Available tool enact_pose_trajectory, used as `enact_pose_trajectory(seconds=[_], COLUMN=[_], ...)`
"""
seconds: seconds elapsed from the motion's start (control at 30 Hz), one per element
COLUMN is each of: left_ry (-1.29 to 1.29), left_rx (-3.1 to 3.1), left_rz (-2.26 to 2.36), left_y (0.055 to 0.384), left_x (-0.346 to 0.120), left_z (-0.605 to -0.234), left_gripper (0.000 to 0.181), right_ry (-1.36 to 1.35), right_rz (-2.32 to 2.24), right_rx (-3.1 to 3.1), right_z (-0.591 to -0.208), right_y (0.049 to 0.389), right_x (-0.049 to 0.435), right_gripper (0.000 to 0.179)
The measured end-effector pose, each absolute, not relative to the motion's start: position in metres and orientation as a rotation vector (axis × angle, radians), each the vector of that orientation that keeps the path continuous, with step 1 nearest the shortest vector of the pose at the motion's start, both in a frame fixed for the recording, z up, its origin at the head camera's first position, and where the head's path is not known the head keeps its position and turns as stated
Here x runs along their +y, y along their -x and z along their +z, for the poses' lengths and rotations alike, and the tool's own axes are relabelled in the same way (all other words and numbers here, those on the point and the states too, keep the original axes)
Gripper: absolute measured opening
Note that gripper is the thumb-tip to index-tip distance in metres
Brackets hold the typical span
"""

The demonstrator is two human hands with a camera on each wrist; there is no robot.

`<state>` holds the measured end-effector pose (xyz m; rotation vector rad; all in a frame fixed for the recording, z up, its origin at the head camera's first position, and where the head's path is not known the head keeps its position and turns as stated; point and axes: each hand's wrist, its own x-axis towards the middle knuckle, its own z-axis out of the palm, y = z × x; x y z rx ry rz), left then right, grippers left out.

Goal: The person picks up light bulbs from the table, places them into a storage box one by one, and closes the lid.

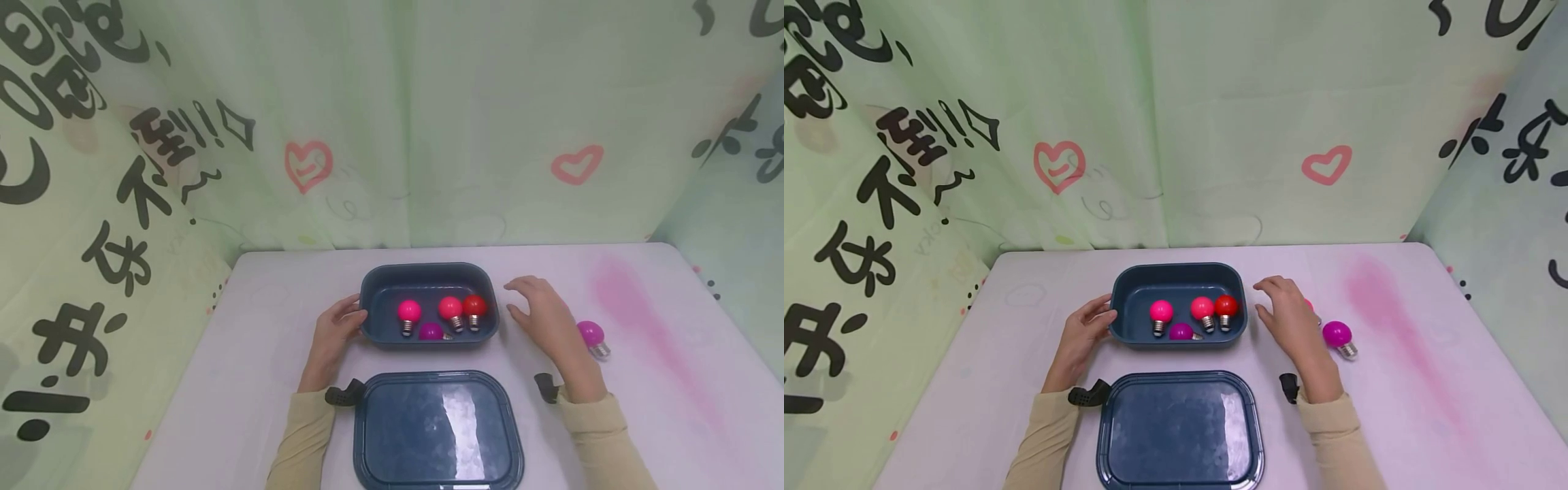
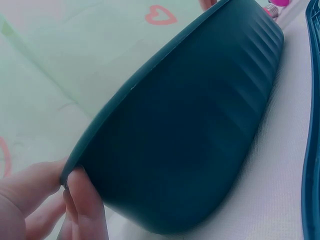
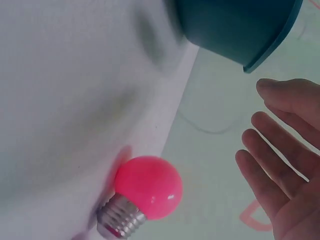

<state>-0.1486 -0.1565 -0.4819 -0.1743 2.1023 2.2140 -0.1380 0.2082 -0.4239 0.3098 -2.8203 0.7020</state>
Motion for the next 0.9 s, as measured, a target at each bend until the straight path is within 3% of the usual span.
enact_pose_trajectory(seconds=[0.9], left_ry=[0.172], left_rx=[2.115], left_rz=[2.221], left_y=[0.149], left_x=[-0.157], left_z=[-0.487], left_gripper=[0.043], right_ry=[-0.181], right_rz=[0.693], right_rx=[-2.845], right_z=[-0.44], right_y=[0.131], right_x=[0.244], right_gripper=[0.035])
